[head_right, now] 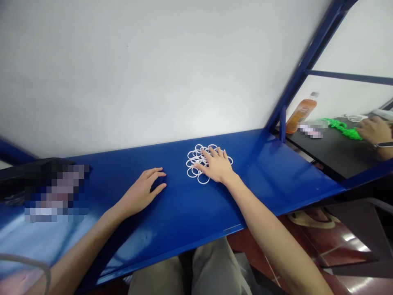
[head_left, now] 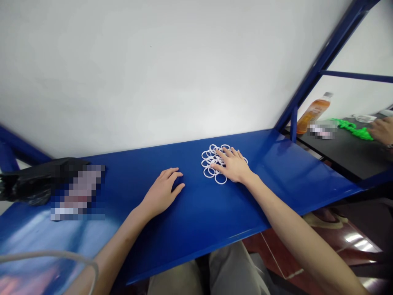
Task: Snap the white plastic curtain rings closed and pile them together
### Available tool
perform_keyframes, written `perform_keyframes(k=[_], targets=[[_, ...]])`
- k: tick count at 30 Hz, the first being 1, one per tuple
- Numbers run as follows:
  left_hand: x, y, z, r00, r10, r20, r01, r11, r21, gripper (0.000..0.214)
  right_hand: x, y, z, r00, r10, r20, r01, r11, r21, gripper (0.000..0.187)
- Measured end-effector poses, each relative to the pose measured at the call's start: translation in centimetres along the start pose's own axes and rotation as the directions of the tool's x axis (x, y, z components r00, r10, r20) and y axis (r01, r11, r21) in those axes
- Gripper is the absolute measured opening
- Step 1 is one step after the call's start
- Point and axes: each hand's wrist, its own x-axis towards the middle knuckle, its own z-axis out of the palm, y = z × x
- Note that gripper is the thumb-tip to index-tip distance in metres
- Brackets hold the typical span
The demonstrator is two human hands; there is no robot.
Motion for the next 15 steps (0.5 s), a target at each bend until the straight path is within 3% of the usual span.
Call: perform_keyframes(k=[3, 9, 15], targets=[[0.0, 0.0, -0.1, 1.0, 0.006, -0.004, -0.006, 1.0, 0.001, 0.037, -0.5, 0.2, -0.1, 1.0, 0.022, 0.001, -0.022, 1.0, -0.003, 0.092], [-0.1, 0.0, 0.0, 1.0, 0.014, -0.006, -0.014, 1.0, 0.016, 0.039, -0.6, -1.6, 0.4, 0.997, -0.073, 0.008, 0.073, 0.997, -0.022, 0.092], [-0.1, -0.1, 0.0, 1.0, 0.012, -0.007, -0.012, 1.0, 0.018, 0.039, -0.4, -0.7, 0.1, 1.0, 0.016, 0.02, -0.016, 1.0, -0.027, 0.094]])
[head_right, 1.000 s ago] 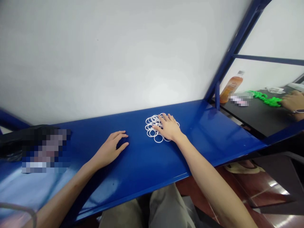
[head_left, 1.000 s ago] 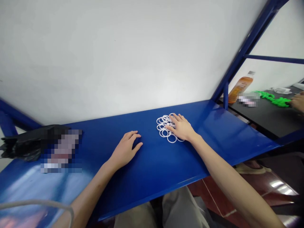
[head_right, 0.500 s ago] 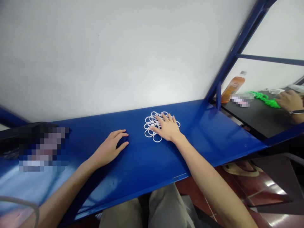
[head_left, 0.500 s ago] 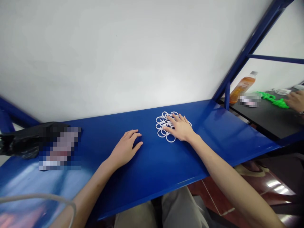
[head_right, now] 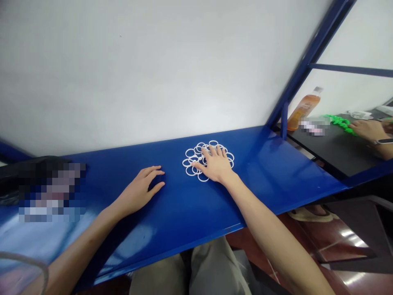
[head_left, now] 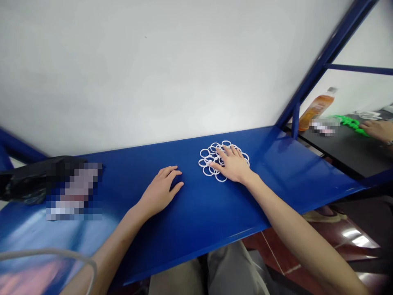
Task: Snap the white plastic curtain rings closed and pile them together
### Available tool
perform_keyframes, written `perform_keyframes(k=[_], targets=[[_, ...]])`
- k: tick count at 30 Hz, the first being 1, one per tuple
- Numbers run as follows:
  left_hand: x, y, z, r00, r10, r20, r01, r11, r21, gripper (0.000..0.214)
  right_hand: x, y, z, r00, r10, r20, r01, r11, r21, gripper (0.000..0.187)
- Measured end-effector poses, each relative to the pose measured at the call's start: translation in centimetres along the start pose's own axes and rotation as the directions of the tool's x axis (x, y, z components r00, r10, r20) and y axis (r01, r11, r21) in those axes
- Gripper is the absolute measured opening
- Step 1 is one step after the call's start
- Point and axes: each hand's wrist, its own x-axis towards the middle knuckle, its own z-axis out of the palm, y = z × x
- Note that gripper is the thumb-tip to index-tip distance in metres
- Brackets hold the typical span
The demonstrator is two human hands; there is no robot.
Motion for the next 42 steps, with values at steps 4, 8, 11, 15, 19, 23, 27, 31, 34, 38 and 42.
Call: perform_keyframes(k=[4, 8, 11, 15, 19, 23, 27, 31, 34, 38, 42], targets=[[0.0, 0.0, 0.0, 1.0, -0.001, 0.003, 0.001, 1.0, 0.006, 0.039, -0.9, -0.6, -0.1, 0.998, -0.042, 0.042, 0.042, 0.999, 0.006, 0.097], [0.0, 0.1, 0.0, 1.0, -0.01, 0.016, 0.01, 1.0, 0.009, 0.04, -0.3, -1.5, 0.0, 0.996, -0.082, 0.024, 0.082, 0.997, 0.006, 0.097], [0.0, 0.0, -0.1, 1.0, -0.014, 0.021, 0.014, 1.0, 0.001, 0.041, 0.3, -0.6, -0.1, 1.0, -0.023, 0.014, 0.022, 0.999, 0.025, 0.098], [0.1, -0.1, 0.0, 1.0, -0.004, 0.007, 0.004, 1.0, -0.014, 0.039, -0.3, 0.3, -0.2, 1.0, 0.009, 0.029, -0.011, 0.999, 0.04, 0.097], [0.1, -0.1, 0.1, 1.0, 0.0, -0.008, -0.001, 1.0, -0.028, 0.038, -0.7, -0.9, -0.1, 0.997, -0.074, 0.036, 0.073, 0.997, 0.037, 0.096], [0.2, 0.1, 0.0, 1.0, -0.012, -0.002, 0.012, 1.0, -0.015, 0.04, 0.2, -1.4, 0.0, 0.998, -0.068, 0.014, 0.068, 0.997, 0.028, 0.096], [0.3, 0.1, 0.1, 1.0, -0.016, -0.001, 0.016, 1.0, -0.005, 0.041, -0.1, -0.5, -0.2, 1.0, -0.002, 0.014, 0.002, 1.0, 0.015, 0.097], [0.3, 0.3, 0.5, 0.999, -0.001, -0.051, 0.002, 1.0, 0.015, 0.04, -0.8, -1.2, -0.2, 0.997, -0.054, 0.054, 0.053, 0.998, 0.026, 0.097], [0.3, 0.5, 0.6, 0.998, 0.002, -0.069, 0.0, 1.0, 0.023, 0.04, -0.5, -2.1, 0.1, 0.996, -0.088, 0.029, 0.088, 0.996, 0.007, 0.096], [0.2, 0.1, 0.3, 0.999, 0.012, -0.037, -0.012, 1.0, 0.007, 0.042, -0.2, -1.8, 0.2, 0.995, -0.079, -0.056, 0.08, 0.997, 0.01, 0.094], [0.1, -0.6, -0.1, 0.999, 0.04, -0.026, -0.041, 0.999, -0.018, 0.039, -0.8, -1.3, -0.4, 0.962, -0.184, -0.202, 0.203, 0.976, 0.075, 0.082]])
